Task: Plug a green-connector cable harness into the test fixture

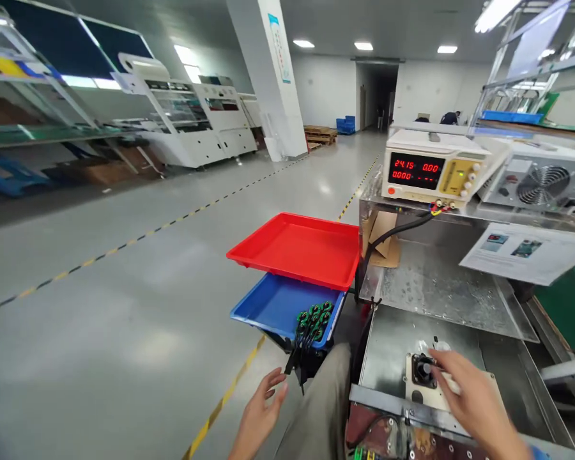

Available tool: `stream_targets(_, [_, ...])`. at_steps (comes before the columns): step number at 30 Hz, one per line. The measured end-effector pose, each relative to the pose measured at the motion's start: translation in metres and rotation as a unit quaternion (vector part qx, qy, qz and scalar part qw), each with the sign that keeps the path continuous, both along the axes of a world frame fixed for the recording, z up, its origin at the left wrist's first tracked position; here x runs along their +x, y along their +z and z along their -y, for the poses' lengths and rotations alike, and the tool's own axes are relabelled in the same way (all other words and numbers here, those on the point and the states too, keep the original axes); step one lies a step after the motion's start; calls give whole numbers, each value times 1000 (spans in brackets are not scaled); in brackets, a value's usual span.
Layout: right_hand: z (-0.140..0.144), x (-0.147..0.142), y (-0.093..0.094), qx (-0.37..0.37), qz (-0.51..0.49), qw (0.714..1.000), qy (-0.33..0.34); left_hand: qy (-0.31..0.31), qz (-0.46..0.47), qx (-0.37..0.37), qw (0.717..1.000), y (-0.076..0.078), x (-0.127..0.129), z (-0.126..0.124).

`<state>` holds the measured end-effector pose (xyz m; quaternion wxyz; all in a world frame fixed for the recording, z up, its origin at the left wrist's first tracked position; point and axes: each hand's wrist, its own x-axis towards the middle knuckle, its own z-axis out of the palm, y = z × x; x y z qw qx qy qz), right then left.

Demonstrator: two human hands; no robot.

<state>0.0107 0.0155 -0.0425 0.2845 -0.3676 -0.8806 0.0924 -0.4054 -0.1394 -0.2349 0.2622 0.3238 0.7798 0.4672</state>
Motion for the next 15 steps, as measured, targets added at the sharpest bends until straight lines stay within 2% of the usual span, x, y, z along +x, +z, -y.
stream_targets(2, [-29,-92,-14,-80,78,991,77,-6,-14,-2,1000,-28,2,-13])
stream_targets(3, [-42,-140,-24,-111,112,983,92,-2,-19,-2,1000,-38,4,-24])
stream_targets(5, [-64,-229,-50,-145,187,966,106,8,-24,-6,1000,-48,4,-49])
stream_targets(7, [-81,-297,-78,-157,226,955,108,2,-35,-18,999,-50,-2,-70])
stream_targets(10, [-100,-353,-118,-176,264,944,93,-41,-53,-36,997,-47,-21,-84])
stream_targets(13, [-109,-373,-148,-198,302,928,94,-82,-67,-51,993,-40,-46,-80])
stream_targets(15, [-111,-377,-160,-204,321,920,100,-90,-77,-60,991,-35,-59,-76])
